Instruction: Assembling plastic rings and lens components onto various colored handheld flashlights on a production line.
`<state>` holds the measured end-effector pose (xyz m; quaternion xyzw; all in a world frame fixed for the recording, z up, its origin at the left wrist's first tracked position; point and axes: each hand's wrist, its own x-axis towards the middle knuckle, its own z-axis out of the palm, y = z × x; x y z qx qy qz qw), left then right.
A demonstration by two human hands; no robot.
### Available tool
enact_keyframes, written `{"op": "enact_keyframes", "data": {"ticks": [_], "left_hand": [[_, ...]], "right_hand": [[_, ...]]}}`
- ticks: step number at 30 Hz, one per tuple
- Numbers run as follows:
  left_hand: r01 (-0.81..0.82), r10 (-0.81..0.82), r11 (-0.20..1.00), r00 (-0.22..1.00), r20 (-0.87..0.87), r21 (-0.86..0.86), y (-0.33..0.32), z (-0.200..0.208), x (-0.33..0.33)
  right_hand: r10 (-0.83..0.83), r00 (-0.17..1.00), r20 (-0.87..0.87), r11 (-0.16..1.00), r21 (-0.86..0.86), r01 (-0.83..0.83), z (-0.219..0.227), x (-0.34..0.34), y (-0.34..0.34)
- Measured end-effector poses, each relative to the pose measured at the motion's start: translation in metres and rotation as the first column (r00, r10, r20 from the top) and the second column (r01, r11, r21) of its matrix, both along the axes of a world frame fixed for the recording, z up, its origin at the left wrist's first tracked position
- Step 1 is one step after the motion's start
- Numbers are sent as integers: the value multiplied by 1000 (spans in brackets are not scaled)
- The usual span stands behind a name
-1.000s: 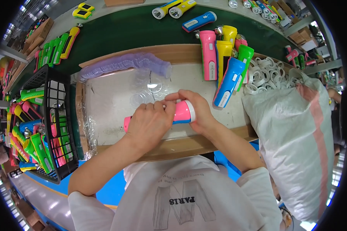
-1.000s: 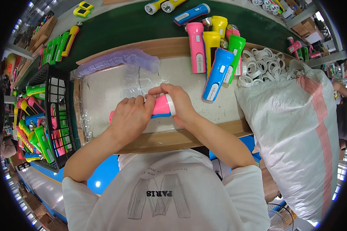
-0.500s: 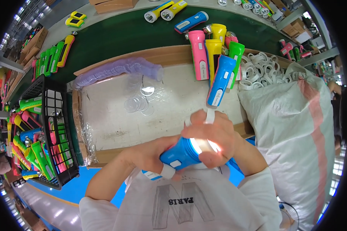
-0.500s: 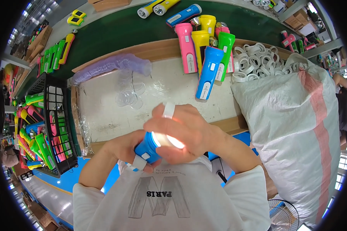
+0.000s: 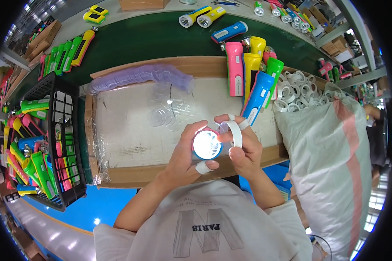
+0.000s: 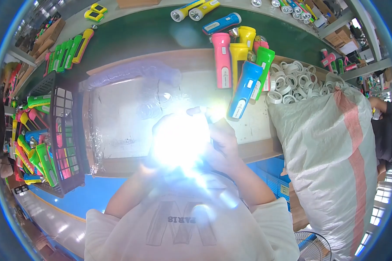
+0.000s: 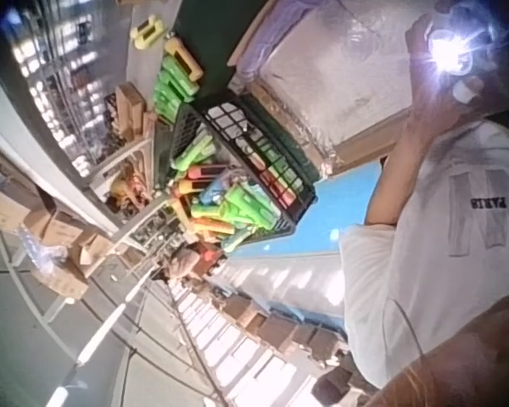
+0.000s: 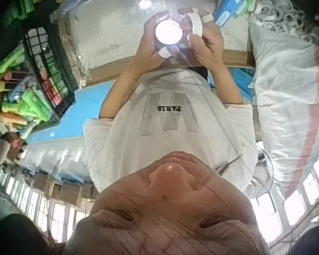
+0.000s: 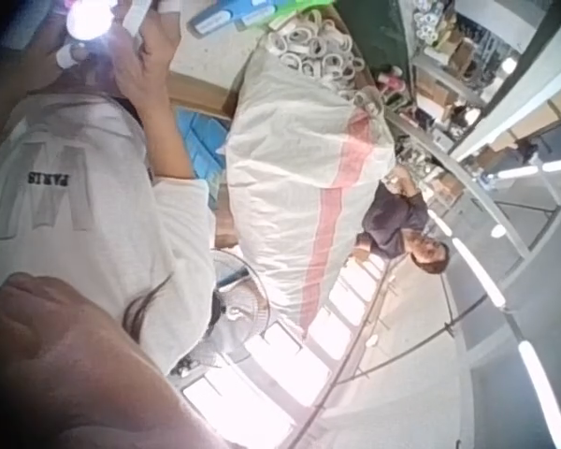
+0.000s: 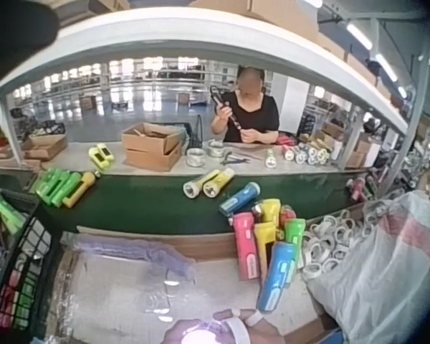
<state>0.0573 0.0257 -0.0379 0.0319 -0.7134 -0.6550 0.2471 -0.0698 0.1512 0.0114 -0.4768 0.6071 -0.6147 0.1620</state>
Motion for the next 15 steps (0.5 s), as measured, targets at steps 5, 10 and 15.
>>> {"op": "enact_keyframes", "data": {"ticks": [5,10,15], "left_hand": [[1,2,979,1000,-18,204,5,5,-1],[34,-26,983,998,-50,182,4,10,7],[78,-65,944,997,-50,319,-3,17,12]], "right_hand": [[9,994,-110,1000,11,-8,4,5,4],[-3,995,-103,1000,12,4,3,10,6],[-41,992,-121,996,76,51,-10,17,15]]}}
